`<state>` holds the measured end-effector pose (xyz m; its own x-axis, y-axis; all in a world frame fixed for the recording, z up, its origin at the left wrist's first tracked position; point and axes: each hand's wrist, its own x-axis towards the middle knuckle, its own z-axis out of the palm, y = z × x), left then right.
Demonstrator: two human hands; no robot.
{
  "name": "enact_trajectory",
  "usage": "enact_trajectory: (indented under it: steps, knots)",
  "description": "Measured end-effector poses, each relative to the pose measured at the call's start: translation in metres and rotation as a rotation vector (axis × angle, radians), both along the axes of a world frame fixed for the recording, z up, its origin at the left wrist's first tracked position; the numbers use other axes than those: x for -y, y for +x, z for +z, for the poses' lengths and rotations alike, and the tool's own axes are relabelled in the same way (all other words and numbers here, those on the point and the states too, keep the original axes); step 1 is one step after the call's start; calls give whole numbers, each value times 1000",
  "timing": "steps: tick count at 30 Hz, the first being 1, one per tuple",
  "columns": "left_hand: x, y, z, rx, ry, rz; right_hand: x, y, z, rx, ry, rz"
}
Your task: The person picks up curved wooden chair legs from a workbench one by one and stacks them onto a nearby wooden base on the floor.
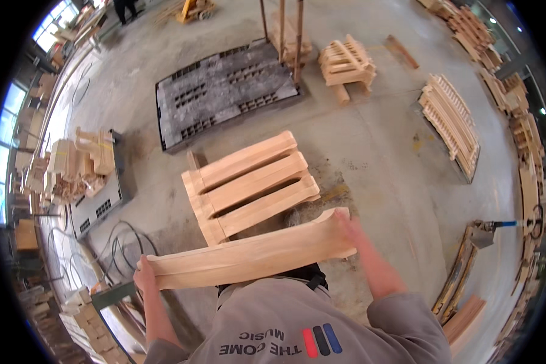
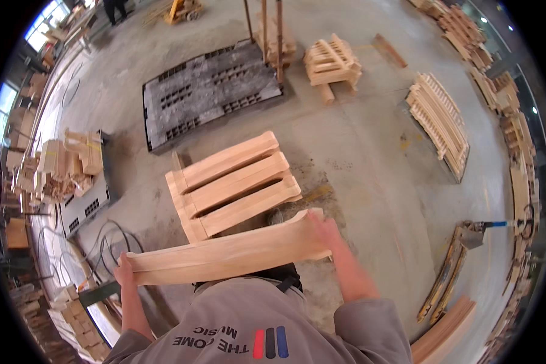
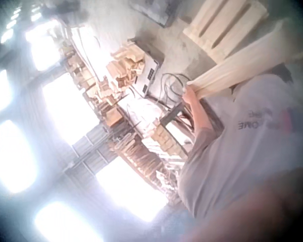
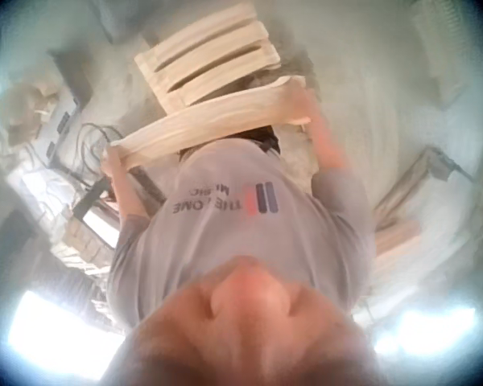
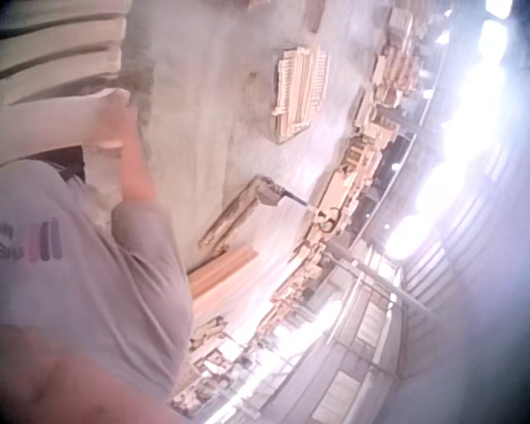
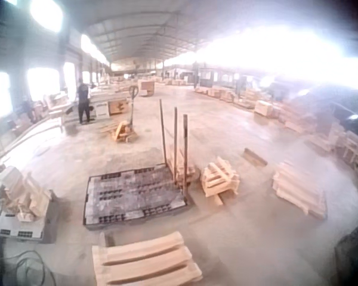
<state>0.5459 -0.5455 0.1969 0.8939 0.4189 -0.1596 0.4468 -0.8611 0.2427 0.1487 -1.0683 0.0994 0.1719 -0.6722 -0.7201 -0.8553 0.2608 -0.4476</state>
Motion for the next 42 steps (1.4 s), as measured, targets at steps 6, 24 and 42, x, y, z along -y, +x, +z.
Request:
enact_trajectory:
  steps: [6, 24, 42]
  knots:
    - [43, -16, -17, -113, -62, 131, 76, 48, -19, -1, 5, 66]
    - [136, 166, -267, -252, -206, 200, 220, 256, -162, -100, -16, 102]
    - [166, 288, -427, -358, -385, 265, 271, 389, -333, 81, 94, 211]
